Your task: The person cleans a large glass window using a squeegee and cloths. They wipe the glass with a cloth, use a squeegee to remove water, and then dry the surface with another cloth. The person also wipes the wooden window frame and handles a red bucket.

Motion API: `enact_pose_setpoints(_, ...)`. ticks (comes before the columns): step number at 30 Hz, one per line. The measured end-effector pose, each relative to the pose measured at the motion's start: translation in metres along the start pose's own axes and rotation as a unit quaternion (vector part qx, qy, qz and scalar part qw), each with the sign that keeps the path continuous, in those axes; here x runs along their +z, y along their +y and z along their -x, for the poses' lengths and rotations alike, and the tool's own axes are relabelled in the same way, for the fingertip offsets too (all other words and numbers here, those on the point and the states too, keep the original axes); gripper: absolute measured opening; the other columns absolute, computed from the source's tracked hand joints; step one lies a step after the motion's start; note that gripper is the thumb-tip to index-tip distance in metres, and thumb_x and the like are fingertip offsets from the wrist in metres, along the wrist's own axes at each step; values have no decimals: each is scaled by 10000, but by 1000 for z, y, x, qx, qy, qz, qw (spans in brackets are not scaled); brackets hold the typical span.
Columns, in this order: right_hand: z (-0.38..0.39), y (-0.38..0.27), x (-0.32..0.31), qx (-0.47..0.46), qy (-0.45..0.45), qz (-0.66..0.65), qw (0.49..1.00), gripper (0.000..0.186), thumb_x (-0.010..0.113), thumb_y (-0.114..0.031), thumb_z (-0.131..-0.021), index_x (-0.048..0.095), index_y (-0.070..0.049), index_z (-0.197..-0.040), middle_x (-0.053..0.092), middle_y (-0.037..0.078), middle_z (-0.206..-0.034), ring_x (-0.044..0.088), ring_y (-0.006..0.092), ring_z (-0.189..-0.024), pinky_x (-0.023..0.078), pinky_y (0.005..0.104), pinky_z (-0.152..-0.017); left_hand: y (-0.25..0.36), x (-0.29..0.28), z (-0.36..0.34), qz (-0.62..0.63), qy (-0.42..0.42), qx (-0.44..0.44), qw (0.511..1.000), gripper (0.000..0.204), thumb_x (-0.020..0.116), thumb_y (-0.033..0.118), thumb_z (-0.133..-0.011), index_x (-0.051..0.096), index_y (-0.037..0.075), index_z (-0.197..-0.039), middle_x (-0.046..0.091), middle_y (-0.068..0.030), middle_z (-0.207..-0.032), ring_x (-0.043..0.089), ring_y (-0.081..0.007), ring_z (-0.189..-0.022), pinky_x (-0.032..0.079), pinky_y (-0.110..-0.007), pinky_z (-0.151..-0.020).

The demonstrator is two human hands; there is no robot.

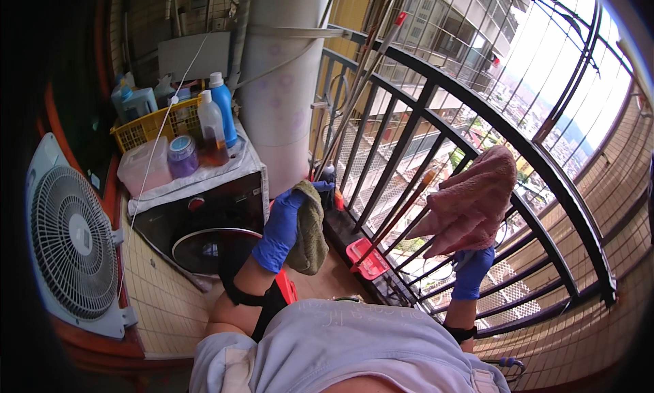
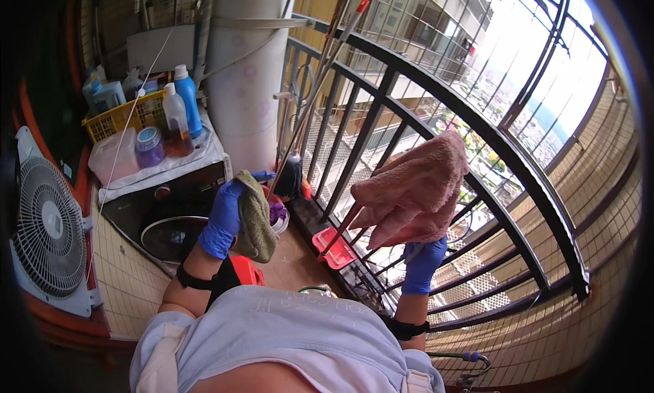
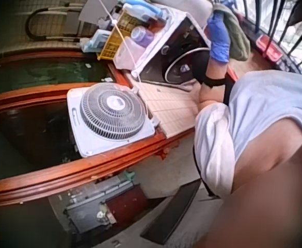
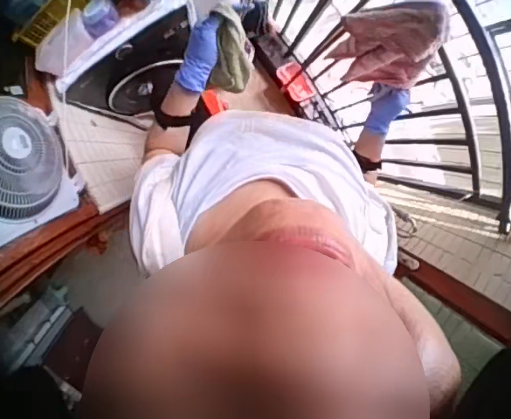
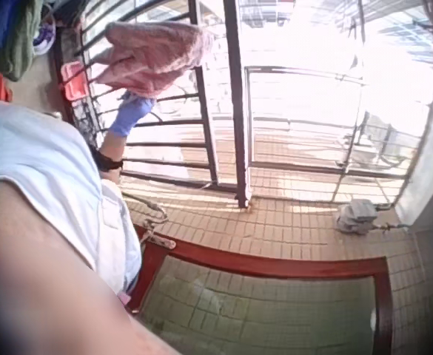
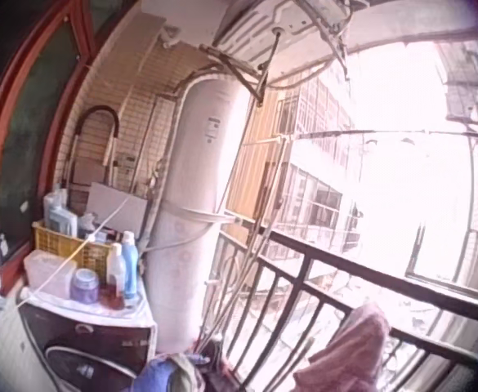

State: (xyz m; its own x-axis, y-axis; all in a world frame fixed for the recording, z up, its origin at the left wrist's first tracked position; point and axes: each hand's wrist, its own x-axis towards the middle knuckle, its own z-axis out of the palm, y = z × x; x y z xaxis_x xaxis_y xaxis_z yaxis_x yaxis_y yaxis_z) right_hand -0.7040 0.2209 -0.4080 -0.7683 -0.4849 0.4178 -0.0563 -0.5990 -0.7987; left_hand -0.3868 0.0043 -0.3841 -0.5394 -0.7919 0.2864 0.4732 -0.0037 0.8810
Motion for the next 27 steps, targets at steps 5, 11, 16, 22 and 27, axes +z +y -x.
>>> enact_pose_setpoints(5,-7,30,19,57,-39,-34,997,244,473,-235,-898,550,-47,-1033,587,48,-778,559,130,-594,451,239,-490,3,-4,31,29,25,-1,999,474,495,398,-934,595,-8,-1159,642,-57,-930,621,-109,-772,520,-256,-738)
enact_pose_setpoints(11,-18,83,46,128,-77,-71,986,199,497,-203,-862,560,-66,-993,582,26,-798,550,93,-616,435,207,-501,5,-9,73,42,92,-20,995,448,506,365,-940,615,-36,-1107,649,-79,-1070,605,-105,-888,487,-259,-833)
enact_pose_setpoints(16,-1,87,92,184,-47,-53,980,203,493,-212,-871,555,-57,-986,583,40,-772,530,100,-537,421,211,-455,-22,-25,107,27,157,7,987,499,490,402,-934,589,-34,-1155,624,-98,-1149,581,-105,-911,464,-255,-857)
enact_pose_setpoints(22,7,104,96,221,-113,-62,967,222,523,-160,-854,568,-32,-1029,606,52,-798,564,122,-564,445,225,-473,-25,-25,133,-49,226,-76,970,528,427,434,-950,577,-17,-1180,623,-71,-1137,583,-95,-892,481,-261,-819)
enact_pose_setpoints(27,21,125,107,248,-187,-65,948,236,499,-101,-830,562,-18,-1042,591,62,-790,557,126,-564,439,223,-477,-26,-22,172,17,301,-79,950,506,480,440,-928,545,38,-1228,633,-68,-996,628,-169,-896,524,-332,-784)
